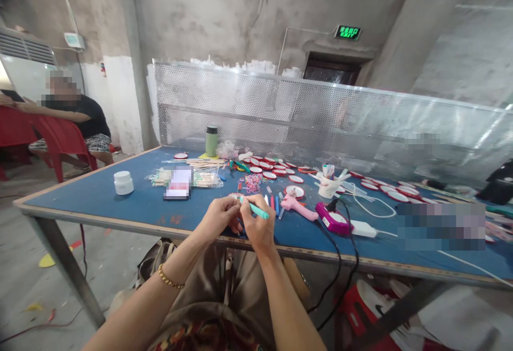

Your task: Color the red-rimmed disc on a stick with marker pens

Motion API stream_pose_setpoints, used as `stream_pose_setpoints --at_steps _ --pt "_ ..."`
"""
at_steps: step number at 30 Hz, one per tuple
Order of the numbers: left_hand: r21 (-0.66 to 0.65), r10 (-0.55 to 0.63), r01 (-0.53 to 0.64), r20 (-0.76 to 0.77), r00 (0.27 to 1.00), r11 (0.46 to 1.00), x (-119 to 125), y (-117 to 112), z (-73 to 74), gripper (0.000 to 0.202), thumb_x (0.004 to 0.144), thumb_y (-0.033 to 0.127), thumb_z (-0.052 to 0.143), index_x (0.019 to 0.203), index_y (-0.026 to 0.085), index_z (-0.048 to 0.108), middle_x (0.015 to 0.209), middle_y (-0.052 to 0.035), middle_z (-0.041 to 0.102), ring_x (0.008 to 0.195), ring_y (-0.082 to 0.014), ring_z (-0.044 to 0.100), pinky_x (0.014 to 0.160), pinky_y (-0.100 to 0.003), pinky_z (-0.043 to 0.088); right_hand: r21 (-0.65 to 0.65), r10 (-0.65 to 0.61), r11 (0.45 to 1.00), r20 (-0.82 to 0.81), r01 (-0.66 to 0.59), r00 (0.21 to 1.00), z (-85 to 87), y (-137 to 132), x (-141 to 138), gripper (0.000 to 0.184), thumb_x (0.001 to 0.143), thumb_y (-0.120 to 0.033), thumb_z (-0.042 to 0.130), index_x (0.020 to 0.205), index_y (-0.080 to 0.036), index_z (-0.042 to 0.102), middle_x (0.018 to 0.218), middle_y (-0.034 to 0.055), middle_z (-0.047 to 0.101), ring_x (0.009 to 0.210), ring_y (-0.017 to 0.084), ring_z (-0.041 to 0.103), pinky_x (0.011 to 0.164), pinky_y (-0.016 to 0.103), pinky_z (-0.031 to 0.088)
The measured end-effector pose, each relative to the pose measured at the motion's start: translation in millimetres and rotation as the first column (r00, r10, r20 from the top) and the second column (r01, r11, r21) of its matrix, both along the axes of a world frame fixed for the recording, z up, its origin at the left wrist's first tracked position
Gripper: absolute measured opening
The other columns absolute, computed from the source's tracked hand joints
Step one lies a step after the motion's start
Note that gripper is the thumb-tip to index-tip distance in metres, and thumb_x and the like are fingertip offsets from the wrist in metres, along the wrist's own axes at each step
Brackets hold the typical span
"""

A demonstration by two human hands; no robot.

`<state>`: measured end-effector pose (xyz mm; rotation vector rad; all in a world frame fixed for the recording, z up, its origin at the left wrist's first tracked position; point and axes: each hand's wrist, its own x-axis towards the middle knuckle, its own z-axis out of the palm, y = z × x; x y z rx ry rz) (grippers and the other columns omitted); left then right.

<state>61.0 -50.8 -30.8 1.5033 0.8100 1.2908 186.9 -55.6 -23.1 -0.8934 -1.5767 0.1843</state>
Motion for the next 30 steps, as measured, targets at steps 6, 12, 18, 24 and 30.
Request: stream_pose_setpoints --at_steps 6,12,18,24,30 --pt "0.008 0.008 -0.008 0.005 1.0 1.0 0.5 0.6 -0.8 0.018 0.083 0.03 0.053 0.069 0.018 0.053 0.05 0.0029 0.058 0.044 -0.0147 0.063 0.04 -0.021 0.05 0.013 0.002 1.0 0.009 -0.002 1.0 0.2 0.8 0.4 0.023 0.091 -0.038 0.056 0.075 -0.022 0.06 0.059 -0.0019 0.061 0.051 0.014 0.055 0.052 0.027 0.046" --pt "-0.009 -0.011 0.012 0.04 0.999 1.0 0.8 1.6 -1.9 0.019 0.082 0.033 0.055 0.071 0.017 0.053 0.059 0.0006 0.064 0.044 -0.0141 0.063 0.039 -0.022 0.05 0.008 -0.025 1.0 0.0 0.025 1.0 -2.5 0.9 1.3 0.022 0.091 -0.037 0.056 0.077 -0.021 0.061 0.061 -0.0012 0.062 0.052 0.014 0.056 0.051 0.026 0.046" --pt "0.006 -0.011 0.011 0.017 1.0 1.0 0.5 3.0 -2.8 0.019 0.084 0.031 0.053 0.071 0.017 0.053 0.053 0.0017 0.06 0.043 -0.0143 0.063 0.039 -0.021 0.05 0.018 -0.003 1.0 0.007 0.003 1.0 -0.9 1.0 0.1 0.021 0.091 -0.036 0.056 0.076 -0.021 0.06 0.06 -0.0012 0.061 0.052 0.014 0.056 0.052 0.027 0.046" --pt "0.012 -0.009 0.009 0.017 1.0 1.0 0.7 3.4 -4.0 0.02 0.084 0.033 0.053 0.071 0.017 0.054 0.053 0.0021 0.059 0.044 -0.0148 0.064 0.039 -0.021 0.05 0.014 -0.01 1.0 0.006 0.01 1.0 -0.1 1.2 0.0 0.021 0.091 -0.036 0.056 0.076 -0.021 0.06 0.06 -0.0014 0.061 0.052 0.014 0.055 0.052 0.027 0.047" --pt "-0.001 -0.007 0.007 0.025 1.0 1.0 0.6 2.0 -2.3 0.022 0.084 0.035 0.055 0.071 0.017 0.053 0.053 0.0021 0.06 0.043 -0.0143 0.063 0.039 -0.021 0.05 0.003 -0.019 1.0 -0.005 0.019 1.0 -0.5 0.9 0.3 0.023 0.091 -0.038 0.056 0.076 -0.022 0.061 0.06 -0.0018 0.061 0.05 0.014 0.055 0.051 0.027 0.047"
